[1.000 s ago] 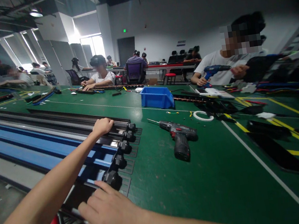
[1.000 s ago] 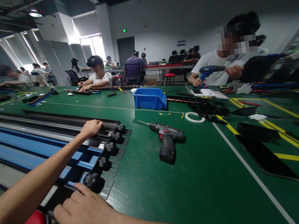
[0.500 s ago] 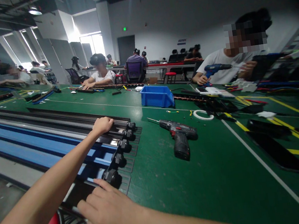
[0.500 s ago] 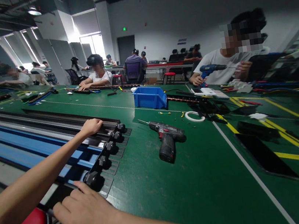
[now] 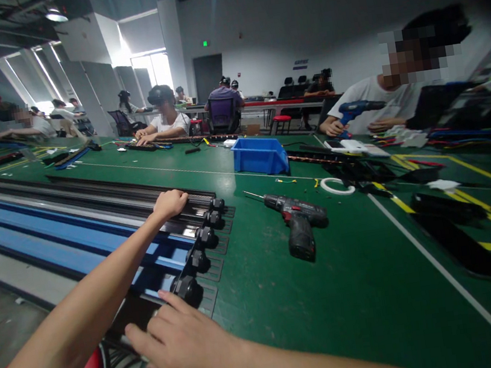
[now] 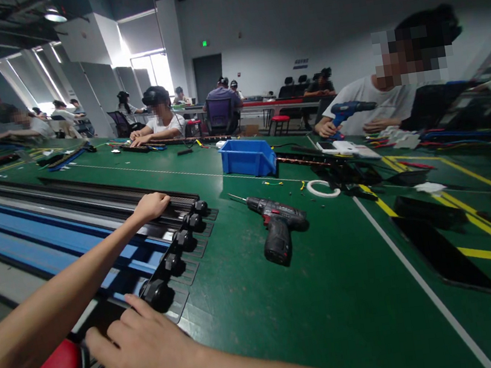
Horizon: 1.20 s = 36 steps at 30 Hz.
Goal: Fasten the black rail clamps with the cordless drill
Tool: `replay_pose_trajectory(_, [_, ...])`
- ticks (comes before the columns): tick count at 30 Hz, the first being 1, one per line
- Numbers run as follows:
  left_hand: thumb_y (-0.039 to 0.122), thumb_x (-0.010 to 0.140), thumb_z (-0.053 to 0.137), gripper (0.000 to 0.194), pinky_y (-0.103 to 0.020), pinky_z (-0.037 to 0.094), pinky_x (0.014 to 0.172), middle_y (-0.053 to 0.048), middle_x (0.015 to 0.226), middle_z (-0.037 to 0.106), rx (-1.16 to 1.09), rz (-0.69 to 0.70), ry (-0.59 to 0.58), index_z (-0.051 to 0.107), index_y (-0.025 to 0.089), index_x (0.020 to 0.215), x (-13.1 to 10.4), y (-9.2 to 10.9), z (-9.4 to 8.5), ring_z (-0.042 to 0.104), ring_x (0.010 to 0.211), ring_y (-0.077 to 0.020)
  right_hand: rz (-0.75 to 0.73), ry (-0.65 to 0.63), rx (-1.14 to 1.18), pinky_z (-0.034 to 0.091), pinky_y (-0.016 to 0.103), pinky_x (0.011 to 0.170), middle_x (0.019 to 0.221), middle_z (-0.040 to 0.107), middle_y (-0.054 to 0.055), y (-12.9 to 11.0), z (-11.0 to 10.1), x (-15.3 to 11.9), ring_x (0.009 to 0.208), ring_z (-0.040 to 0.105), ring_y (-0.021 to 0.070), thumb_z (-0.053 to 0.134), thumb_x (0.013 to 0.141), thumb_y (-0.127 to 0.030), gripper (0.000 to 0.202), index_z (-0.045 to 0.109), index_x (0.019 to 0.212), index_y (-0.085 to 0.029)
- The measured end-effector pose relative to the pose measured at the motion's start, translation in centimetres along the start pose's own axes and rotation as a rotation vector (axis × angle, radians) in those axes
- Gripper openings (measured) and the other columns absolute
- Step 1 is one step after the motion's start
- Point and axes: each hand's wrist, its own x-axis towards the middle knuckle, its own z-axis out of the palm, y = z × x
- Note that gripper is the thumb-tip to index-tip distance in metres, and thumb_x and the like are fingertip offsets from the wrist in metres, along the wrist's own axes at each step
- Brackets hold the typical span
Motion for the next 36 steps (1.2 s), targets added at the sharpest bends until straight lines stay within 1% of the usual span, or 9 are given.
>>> replay_pose_trajectory(3, [0.040,0.092,0.030,0.051,-0.033,0.044,0.079,-0.016,0.098,0.075,-0.006,0.000,0.008,0.075,0.018,0.084,-0.1,0.0,0.0,0.069,0.095,-0.0296,0.011,0.024,-0.026,0.030,0.043,0.116,0.090,0.064,0.003,-0.1,0.4,-0.2,0.092,0.058,0.0185,0.042,0.099,-0.019,0.046,0.037,0.144,-0.013])
replay_pose_trajectory(7, [0.040,0.092,0.030,0.051,-0.033,0.044,0.078,-0.016,0.096,0.075,-0.017,0.001,0.016,0.075,0.019,0.082,-0.1,-0.1,0.1,0.069,0.094,-0.0302,0.002,0.037,-0.038,0.029,0.044,0.116,0.089,0.064,0.003,-0.1,0.6,-0.3,0.092,0.058,0.0182,0.039,0.101,-0.018,0.046,0.036,0.147,-0.014])
replay_pose_trajectory(13, [0.040,0.092,0.030,0.050,-0.033,0.043,0.076,-0.016,0.094,0.075,-0.013,0.015,0.036,0.074,0.018,0.081,0.0,-0.3,0.2,0.069,0.092,-0.0301,-0.029,0.005,-0.013,0.028,0.044,0.116,0.091,0.063,0.003,0.3,0.4,0.0,0.096,0.058,0.0187,0.039,0.101,-0.020,0.046,0.034,0.147,-0.014])
replay_pose_trajectory(17, [0.040,0.092,0.030,0.050,-0.033,0.043,0.076,-0.016,0.095,0.075,-0.016,0.015,0.033,0.074,0.019,0.080,0.0,-0.2,0.2,0.069,0.092,-0.0296,-0.061,-0.019,0.004,0.025,0.042,0.117,0.093,0.064,0.002,0.6,0.2,0.1,0.095,0.059,0.0171,0.036,0.103,-0.022,0.044,0.035,0.146,-0.014])
replay_pose_trajectory(22, [0.040,0.092,0.031,0.049,-0.032,0.043,0.077,-0.015,0.095,0.075,-0.028,0.002,0.029,0.074,0.019,0.081,0.0,-0.1,0.2,0.068,0.093,-0.0290,-0.105,-0.035,0.009,0.023,0.042,0.118,0.100,0.066,0.002,1.0,-0.1,0.2,0.098,0.059,0.0165,0.032,0.104,-0.020,0.043,0.034,0.147,-0.015])
replay_pose_trajectory(31, [0.040,0.091,0.031,0.049,-0.032,0.043,0.074,-0.016,0.095,0.075,-0.028,0.019,0.049,0.074,0.019,0.081,0.2,-0.4,0.5,0.069,0.092,-0.0289,-0.114,-0.105,0.036,0.021,0.044,0.119,0.103,0.068,0.002,1.0,-1.5,-0.3,0.100,0.060,0.0189,0.035,0.104,-0.023,0.045,0.031,0.148,-0.015])
replay_pose_trajectory(33, [0.040,0.091,0.031,0.049,-0.031,0.043,0.074,-0.016,0.095,0.075,-0.031,0.018,0.048,0.074,0.019,0.081,0.2,-0.4,0.5,0.069,0.092,-0.0286,-0.102,-0.106,0.045,0.022,0.044,0.118,0.104,0.068,0.002,1.1,-2.3,-0.4,0.100,0.059,0.0196,0.038,0.103,-0.027,0.046,0.033,0.147,-0.015])
replay_pose_trajectory(36, [0.040,0.092,0.032,0.049,-0.031,0.043,0.075,-0.015,0.095,0.075,-0.040,0.020,0.044,0.074,0.019,0.081,0.2,-0.4,0.4,0.069,0.093,-0.0284,-0.071,-0.097,0.061,0.026,0.043,0.116,0.106,0.067,0.005,2.1,-4.6,-0.2,0.102,0.058,0.0209,0.045,0.101,-0.034,0.050,0.035,0.146,-0.014])
